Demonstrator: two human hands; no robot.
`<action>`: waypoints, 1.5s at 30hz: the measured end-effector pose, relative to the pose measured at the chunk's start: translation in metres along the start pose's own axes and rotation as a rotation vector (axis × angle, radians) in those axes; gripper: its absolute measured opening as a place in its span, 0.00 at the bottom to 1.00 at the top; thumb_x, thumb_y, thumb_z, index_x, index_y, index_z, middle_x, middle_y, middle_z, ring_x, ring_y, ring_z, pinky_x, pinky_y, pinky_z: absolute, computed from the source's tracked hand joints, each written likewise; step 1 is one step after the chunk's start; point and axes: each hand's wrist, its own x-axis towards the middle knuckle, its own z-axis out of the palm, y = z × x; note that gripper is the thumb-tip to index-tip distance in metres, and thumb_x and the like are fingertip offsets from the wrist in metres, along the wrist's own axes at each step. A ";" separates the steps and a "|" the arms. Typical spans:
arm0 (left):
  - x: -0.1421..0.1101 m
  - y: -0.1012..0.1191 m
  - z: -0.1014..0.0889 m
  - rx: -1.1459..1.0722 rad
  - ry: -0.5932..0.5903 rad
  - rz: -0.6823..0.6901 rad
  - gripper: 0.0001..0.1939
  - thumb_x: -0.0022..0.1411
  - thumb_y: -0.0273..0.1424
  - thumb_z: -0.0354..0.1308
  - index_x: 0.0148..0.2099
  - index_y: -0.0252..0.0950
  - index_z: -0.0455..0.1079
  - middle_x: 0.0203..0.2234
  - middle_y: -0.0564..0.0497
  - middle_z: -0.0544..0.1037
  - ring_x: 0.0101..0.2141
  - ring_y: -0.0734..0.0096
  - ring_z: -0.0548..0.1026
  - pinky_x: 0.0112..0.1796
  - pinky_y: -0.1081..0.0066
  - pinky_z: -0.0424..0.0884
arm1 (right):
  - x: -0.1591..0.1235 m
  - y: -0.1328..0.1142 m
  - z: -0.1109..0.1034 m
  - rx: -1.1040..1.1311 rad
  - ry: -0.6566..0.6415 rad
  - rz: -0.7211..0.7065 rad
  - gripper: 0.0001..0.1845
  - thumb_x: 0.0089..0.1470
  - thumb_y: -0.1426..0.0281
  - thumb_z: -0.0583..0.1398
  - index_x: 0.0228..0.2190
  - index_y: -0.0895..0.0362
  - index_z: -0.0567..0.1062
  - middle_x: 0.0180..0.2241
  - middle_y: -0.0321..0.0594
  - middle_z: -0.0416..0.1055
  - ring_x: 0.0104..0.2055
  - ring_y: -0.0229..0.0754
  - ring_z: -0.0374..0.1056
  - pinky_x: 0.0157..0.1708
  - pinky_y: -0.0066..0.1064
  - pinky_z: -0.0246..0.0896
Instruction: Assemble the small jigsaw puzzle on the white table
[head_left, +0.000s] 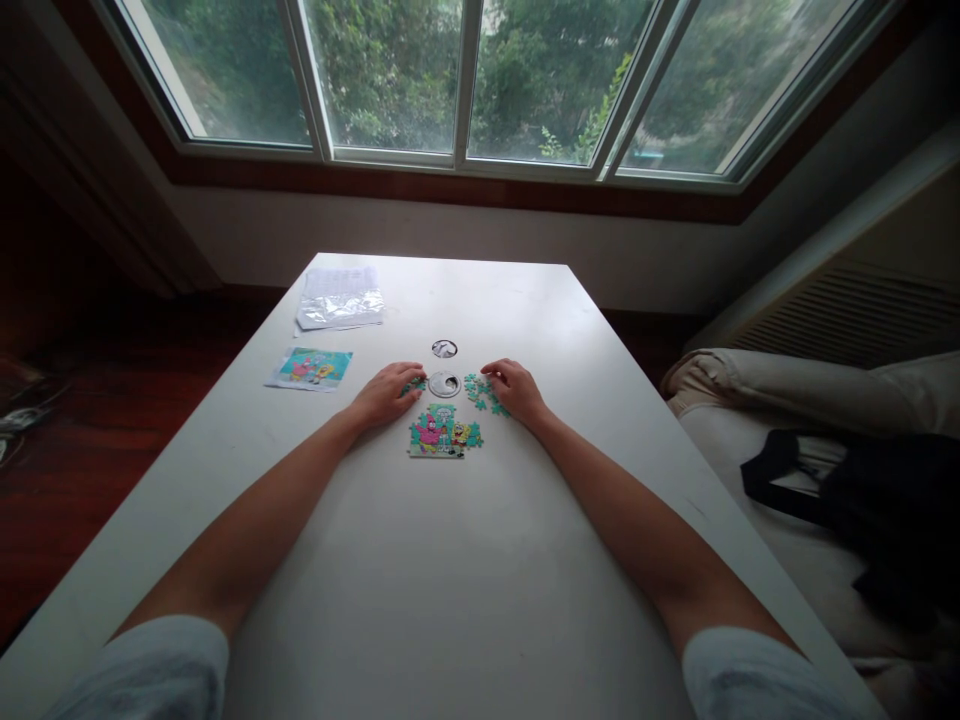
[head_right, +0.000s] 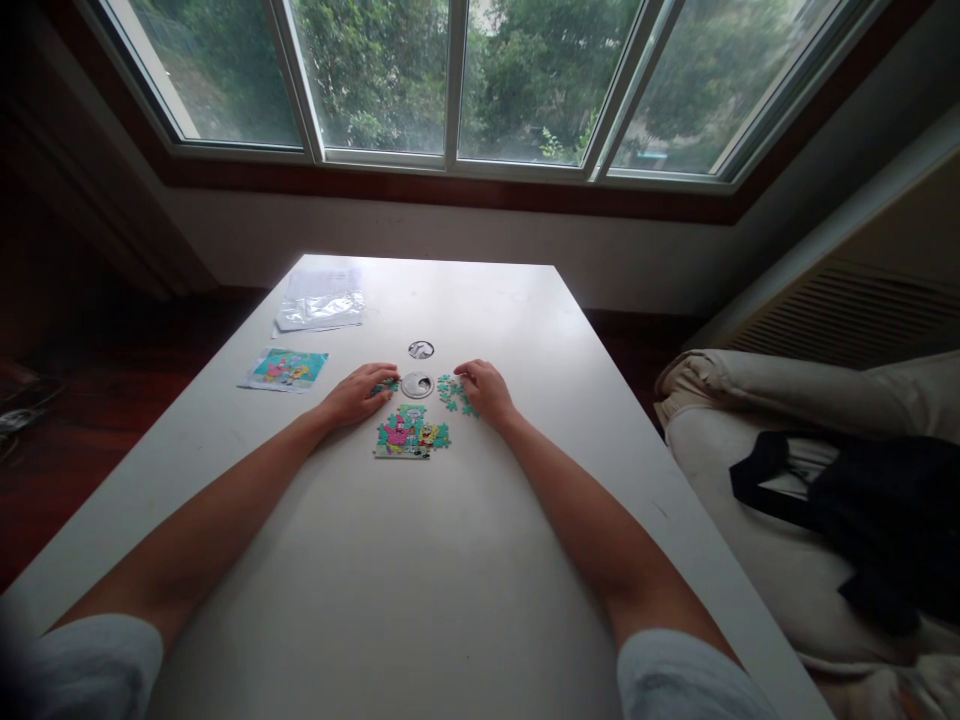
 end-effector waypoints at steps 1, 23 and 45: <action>-0.001 0.001 0.000 -0.005 0.000 -0.003 0.20 0.67 0.36 0.52 0.59 0.40 0.71 0.62 0.46 0.70 0.62 0.59 0.67 0.64 0.54 0.62 | 0.000 0.000 -0.001 -0.043 -0.018 -0.018 0.13 0.60 0.70 0.56 0.41 0.53 0.80 0.41 0.43 0.76 0.44 0.46 0.69 0.49 0.40 0.66; 0.001 0.030 0.000 -0.051 -0.086 0.187 0.25 0.66 0.41 0.59 0.64 0.48 0.68 0.65 0.49 0.66 0.67 0.54 0.58 0.67 0.50 0.57 | 0.003 -0.014 -0.001 -0.347 -0.134 -0.021 0.08 0.61 0.65 0.62 0.42 0.52 0.78 0.45 0.48 0.71 0.48 0.54 0.64 0.48 0.45 0.63; -0.004 0.058 0.002 -0.043 -0.202 0.393 0.19 0.64 0.41 0.63 0.56 0.49 0.75 0.65 0.51 0.68 0.68 0.50 0.57 0.67 0.50 0.54 | -0.004 -0.006 0.002 0.305 0.025 0.084 0.13 0.56 0.62 0.62 0.41 0.53 0.79 0.29 0.36 0.75 0.29 0.39 0.69 0.32 0.32 0.65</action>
